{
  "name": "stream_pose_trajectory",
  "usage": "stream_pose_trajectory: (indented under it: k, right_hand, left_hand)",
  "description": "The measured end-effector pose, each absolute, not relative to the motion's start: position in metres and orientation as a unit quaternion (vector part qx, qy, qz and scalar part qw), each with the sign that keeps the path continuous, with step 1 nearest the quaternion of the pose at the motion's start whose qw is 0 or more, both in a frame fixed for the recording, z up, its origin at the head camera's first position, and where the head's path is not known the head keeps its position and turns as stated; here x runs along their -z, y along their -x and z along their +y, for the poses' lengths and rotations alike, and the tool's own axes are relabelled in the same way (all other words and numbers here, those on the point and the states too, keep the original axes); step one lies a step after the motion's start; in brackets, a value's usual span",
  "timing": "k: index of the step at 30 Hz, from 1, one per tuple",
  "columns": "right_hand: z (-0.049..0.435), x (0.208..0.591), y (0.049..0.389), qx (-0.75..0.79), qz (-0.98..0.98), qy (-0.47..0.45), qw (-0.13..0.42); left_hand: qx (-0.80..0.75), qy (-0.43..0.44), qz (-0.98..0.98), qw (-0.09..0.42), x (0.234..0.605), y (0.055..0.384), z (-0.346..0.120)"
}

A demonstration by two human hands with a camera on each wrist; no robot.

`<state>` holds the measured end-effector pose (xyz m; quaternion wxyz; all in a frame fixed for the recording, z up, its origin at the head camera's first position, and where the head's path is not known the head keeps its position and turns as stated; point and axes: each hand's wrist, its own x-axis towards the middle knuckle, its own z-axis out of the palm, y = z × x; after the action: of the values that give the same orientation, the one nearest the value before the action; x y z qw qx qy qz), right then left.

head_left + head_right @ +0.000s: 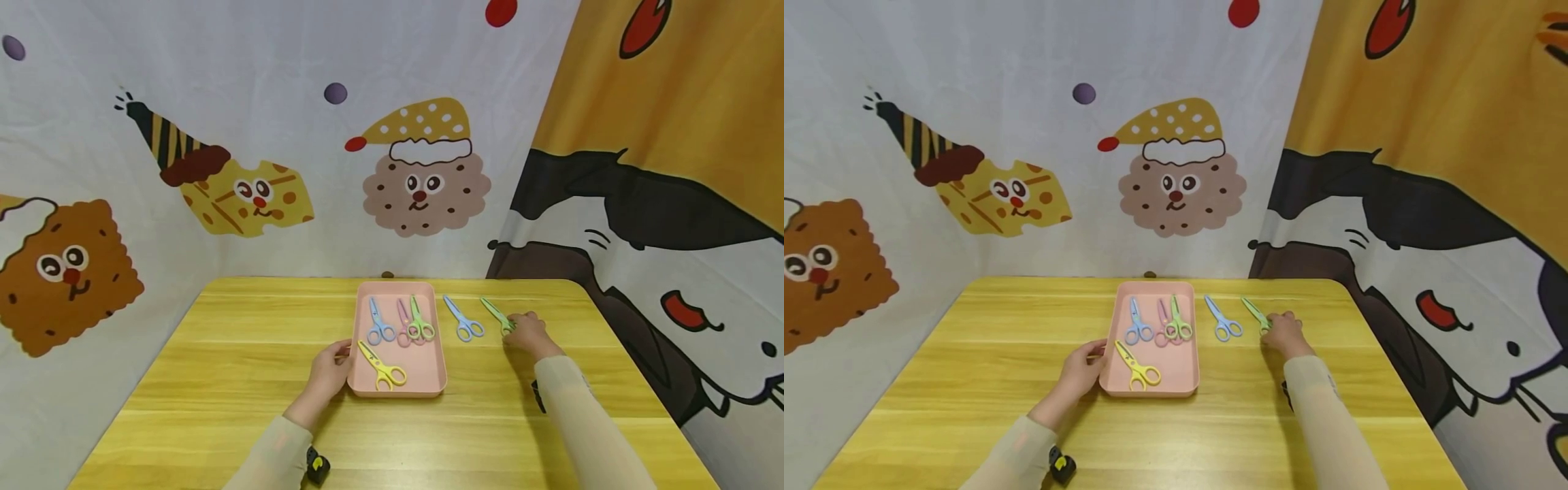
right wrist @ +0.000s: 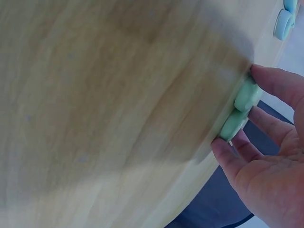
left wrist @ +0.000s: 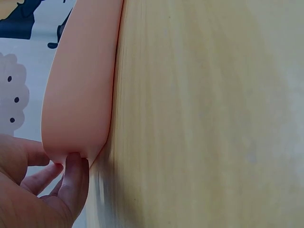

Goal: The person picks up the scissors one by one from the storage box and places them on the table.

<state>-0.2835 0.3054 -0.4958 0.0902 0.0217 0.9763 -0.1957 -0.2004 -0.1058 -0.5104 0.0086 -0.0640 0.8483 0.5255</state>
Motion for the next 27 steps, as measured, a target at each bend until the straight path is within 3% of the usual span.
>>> stream_pose_trajectory:
  k: [27]
  right_hand:
    - [0.3036,0.4946,0.2788,0.201,0.976,-0.018,0.083]
  left_hand:
    - [-0.524,0.058,0.849,0.004,0.5123,0.2008,-0.1063]
